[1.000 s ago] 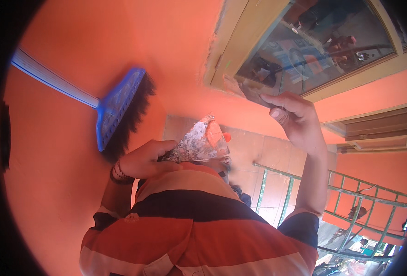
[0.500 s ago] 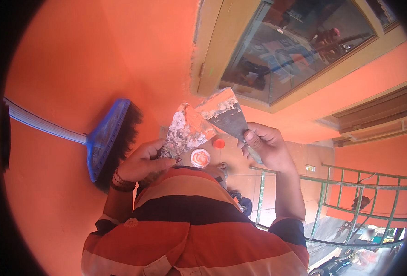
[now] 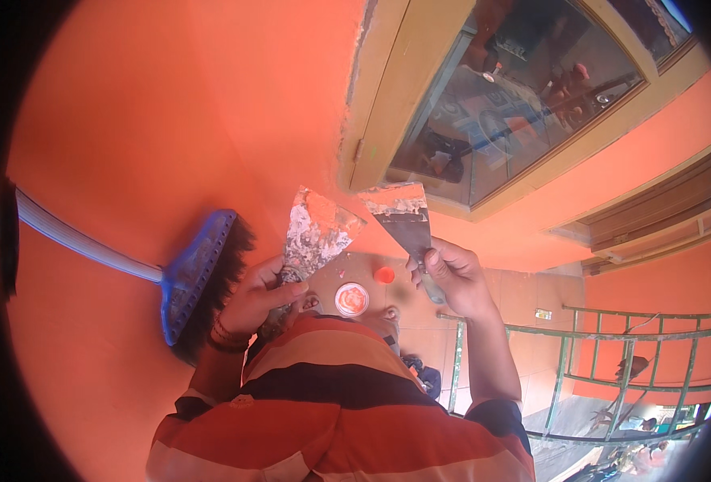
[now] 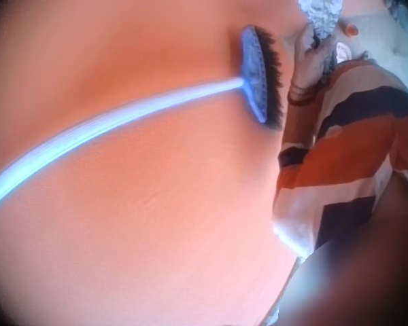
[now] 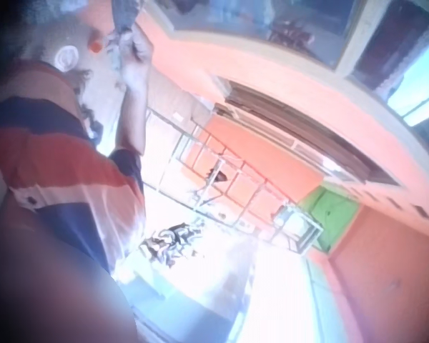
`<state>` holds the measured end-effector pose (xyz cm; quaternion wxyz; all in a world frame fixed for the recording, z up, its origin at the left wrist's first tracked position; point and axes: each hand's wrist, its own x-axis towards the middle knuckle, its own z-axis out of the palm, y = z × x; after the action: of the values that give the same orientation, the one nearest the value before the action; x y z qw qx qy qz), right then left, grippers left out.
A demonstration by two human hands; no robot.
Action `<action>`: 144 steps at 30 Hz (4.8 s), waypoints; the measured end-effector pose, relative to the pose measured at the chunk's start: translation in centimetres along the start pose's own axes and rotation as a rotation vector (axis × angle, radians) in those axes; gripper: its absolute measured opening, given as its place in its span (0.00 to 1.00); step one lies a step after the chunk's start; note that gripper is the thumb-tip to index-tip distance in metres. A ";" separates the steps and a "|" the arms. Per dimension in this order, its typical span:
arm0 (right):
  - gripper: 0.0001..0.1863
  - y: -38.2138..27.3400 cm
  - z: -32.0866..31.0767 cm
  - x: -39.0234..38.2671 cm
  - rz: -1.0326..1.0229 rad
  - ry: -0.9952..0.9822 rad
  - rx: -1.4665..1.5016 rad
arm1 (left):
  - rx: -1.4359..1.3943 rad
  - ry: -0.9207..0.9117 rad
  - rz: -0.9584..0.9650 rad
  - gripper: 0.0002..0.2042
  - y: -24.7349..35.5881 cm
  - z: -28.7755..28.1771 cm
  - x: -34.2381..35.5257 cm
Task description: The person applies orange wall filler around a window frame using a putty knife and a hawk. They repeatedly scoop filler from the hawk and smooth it onto the wall surface.
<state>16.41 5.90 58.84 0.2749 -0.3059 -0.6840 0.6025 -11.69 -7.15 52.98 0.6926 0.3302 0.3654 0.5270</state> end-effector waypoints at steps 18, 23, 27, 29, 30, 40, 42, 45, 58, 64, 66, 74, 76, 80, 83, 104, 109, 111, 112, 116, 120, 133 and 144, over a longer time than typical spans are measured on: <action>0.25 -2.4 -5.1 13.2 -0.883 0.498 -1.066 | 0.042 0.083 -0.062 0.09 -1.6 1.3 -0.8; 0.28 -8.1 -8.0 18.8 -1.085 0.594 -1.365 | 0.010 0.179 -0.095 0.13 0.3 0.9 -0.6; 0.27 -9.6 -8.4 20.1 -1.134 0.588 -1.428 | 0.062 0.197 -0.032 0.13 -0.3 0.8 -0.8; 0.26 -10.1 -8.3 20.7 -1.150 0.583 -1.445 | 0.027 0.193 -0.068 0.12 -0.5 0.7 -1.0; 0.26 -10.4 -8.2 20.8 -1.168 0.585 -1.447 | 0.026 0.179 -0.060 0.12 -0.5 0.6 -1.0; 0.30 -11.9 -7.2 21.3 -1.170 0.589 -1.557 | 0.015 0.222 -0.073 0.12 0.0 0.9 -0.9; 0.32 -11.8 -6.9 21.2 -1.161 0.582 -1.607 | 0.012 0.210 -0.078 0.12 -0.2 0.6 -0.7; 0.33 -11.9 -6.7 21.2 -1.136 0.569 -1.676 | 0.001 0.188 -0.091 0.11 -0.4 0.1 -0.1; 0.33 -12.2 -6.3 20.2 -1.066 0.491 -1.769 | -0.016 0.206 -0.056 0.11 -1.8 -0.9 0.2; 0.36 -12.6 -6.7 17.4 -0.999 0.476 -1.710 | -0.013 0.249 -0.043 0.11 -1.5 -0.7 -1.2; 0.35 -12.8 -6.8 15.5 -0.922 0.484 -1.662 | 0.005 0.253 -0.043 0.12 -1.3 -0.3 -1.8; 0.14 -11.4 -4.2 7.0 -0.249 0.147 -0.266 | 0.103 0.276 0.084 0.14 0.8 4.1 -0.7; 0.17 -10.6 -3.4 5.5 -0.105 0.010 -0.003 | 0.088 0.240 0.094 0.14 1.5 4.4 -0.8; 0.19 -8.9 -1.4 4.0 0.016 -0.113 0.254 | 0.073 0.174 0.090 0.13 2.5 4.7 -1.2; 0.20 -7.3 -0.4 3.6 0.017 -0.088 0.228 | 0.045 0.128 0.116 0.15 3.0 4.4 -1.3; 0.28 -4.4 -1.4 3.8 -0.380 -0.028 -0.641 | 0.175 0.146 0.142 0.15 3.6 2.9 -1.1; 0.31 -4.0 -1.3 4.0 -0.441 0.007 -0.804 | 0.189 0.114 0.129 0.16 2.9 2.6 -1.0; 0.30 -4.1 -1.4 4.5 -0.441 0.027 -0.819 | 0.228 0.090 0.118 0.17 3.2 2.2 -1.0; 0.29 -4.2 -1.5 4.8 -0.438 0.035 -0.810 | 0.259 0.096 0.119 0.18 3.3 2.0 -1.0; 0.28 -5.1 -2.1 5.5 -0.481 0.038 -0.959 | 0.205 0.097 0.168 0.19 3.5 2.5 -1.0; 0.26 -6.0 -2.9 5.9 -0.450 0.122 -1.019 | 0.167 0.105 0.171 0.20 3.9 3.1 -1.6; 0.12 -12.3 -2.3 -1.0 0.324 -0.083 -0.256 | 0.473 0.335 0.328 0.13 4.0 6.1 -3.3; 0.10 -14.3 0.4 -0.1 0.479 -0.065 -0.300 | 1.041 0.336 0.633 0.09 4.2 5.3 -2.7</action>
<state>14.92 4.36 72.98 0.0544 -0.4767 -0.6822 0.5518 -9.70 -9.22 59.66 0.1850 0.6289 0.5624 0.5040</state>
